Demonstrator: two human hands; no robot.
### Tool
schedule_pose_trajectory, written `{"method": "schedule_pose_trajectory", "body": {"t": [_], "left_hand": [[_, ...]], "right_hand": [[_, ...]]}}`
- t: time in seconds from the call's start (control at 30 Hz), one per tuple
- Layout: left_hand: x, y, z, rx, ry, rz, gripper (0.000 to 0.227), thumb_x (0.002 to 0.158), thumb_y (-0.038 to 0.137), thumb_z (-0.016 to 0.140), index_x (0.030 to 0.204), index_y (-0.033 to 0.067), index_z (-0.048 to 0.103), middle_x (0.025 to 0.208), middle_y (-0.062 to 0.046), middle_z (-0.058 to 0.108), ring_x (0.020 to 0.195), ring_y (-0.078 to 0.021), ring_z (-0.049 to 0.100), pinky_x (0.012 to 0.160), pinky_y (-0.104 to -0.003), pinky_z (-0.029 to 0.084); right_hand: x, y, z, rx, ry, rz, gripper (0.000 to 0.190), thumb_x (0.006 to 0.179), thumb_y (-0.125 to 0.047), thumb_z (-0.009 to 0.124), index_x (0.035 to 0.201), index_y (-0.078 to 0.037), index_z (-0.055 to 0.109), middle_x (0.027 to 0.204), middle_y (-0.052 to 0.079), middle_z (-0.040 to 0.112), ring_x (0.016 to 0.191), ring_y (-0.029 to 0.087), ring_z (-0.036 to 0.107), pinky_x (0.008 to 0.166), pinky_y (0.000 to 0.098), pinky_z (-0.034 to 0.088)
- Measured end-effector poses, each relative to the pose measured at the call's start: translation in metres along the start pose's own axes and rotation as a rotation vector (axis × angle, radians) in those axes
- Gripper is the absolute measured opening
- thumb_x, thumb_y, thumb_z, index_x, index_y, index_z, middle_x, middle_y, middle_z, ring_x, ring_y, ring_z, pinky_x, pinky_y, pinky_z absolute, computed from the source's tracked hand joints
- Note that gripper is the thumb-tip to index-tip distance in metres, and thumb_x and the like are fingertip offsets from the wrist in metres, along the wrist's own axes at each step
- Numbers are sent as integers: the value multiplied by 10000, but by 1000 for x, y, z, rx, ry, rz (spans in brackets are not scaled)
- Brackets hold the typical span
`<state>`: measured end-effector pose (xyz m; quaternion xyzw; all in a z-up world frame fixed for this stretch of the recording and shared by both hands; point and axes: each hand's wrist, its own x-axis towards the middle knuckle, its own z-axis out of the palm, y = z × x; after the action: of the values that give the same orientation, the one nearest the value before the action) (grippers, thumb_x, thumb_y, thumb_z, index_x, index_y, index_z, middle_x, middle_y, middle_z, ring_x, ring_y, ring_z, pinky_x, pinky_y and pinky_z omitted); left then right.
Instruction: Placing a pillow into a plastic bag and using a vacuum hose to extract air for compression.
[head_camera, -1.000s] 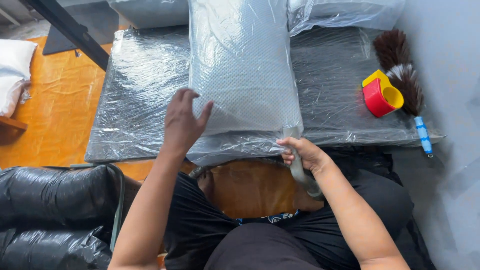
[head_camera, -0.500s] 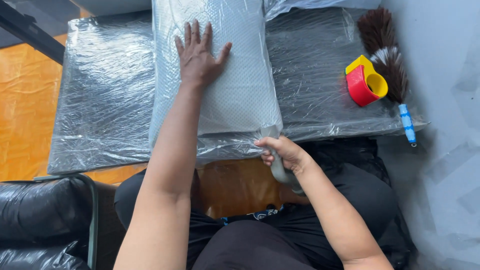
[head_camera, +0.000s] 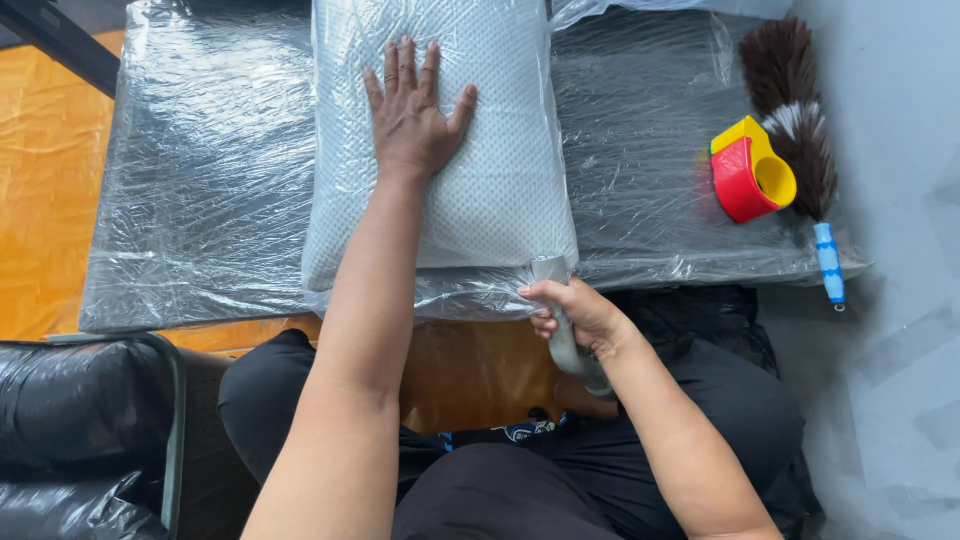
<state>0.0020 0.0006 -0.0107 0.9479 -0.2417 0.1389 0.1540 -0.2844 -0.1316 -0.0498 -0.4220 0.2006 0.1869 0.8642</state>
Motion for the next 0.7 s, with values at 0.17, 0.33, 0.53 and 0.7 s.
{"method": "schedule_pose_trajectory", "body": {"t": [0.17, 0.33, 0.53, 0.7], "left_hand": [[-1, 0, 2, -7, -28, 4, 882, 962, 759, 211, 1588, 151, 337, 1666, -126, 255, 1540, -285, 91, 1225, -523, -36], [-2, -2, 8, -17, -19, 2, 873, 966, 748, 230, 1584, 143, 346, 1665, -129, 255, 1540, -289, 93, 1227, -524, -32], [-4, -4, 17, -33, 37, 9, 857, 974, 736, 270, 1573, 133, 378, 1653, -144, 287, 1537, -300, 122, 1229, -535, -19], [-5, -6, 23, -37, 67, 12, 836, 978, 728, 314, 1563, 136, 403, 1644, -140, 309, 1534, -306, 147, 1232, -541, -1]], "right_hand": [[1, 0, 0, -39, 3, -14, 145, 882, -123, 673, 783, -102, 570, 569, -11, 495, 463, 72, 476, 467, 246, 435], [3, 0, -1, -66, -24, -20, 155, 879, -130, 678, 770, -108, 571, 555, -18, 492, 459, 71, 472, 466, 245, 433], [2, 1, 1, -71, -17, -27, 160, 878, -141, 685, 772, -103, 571, 548, -4, 491, 453, 78, 464, 458, 244, 426], [3, 2, -1, -87, -10, -22, 162, 879, -153, 687, 777, -99, 573, 545, 3, 493, 453, 81, 460, 459, 242, 419]]}}
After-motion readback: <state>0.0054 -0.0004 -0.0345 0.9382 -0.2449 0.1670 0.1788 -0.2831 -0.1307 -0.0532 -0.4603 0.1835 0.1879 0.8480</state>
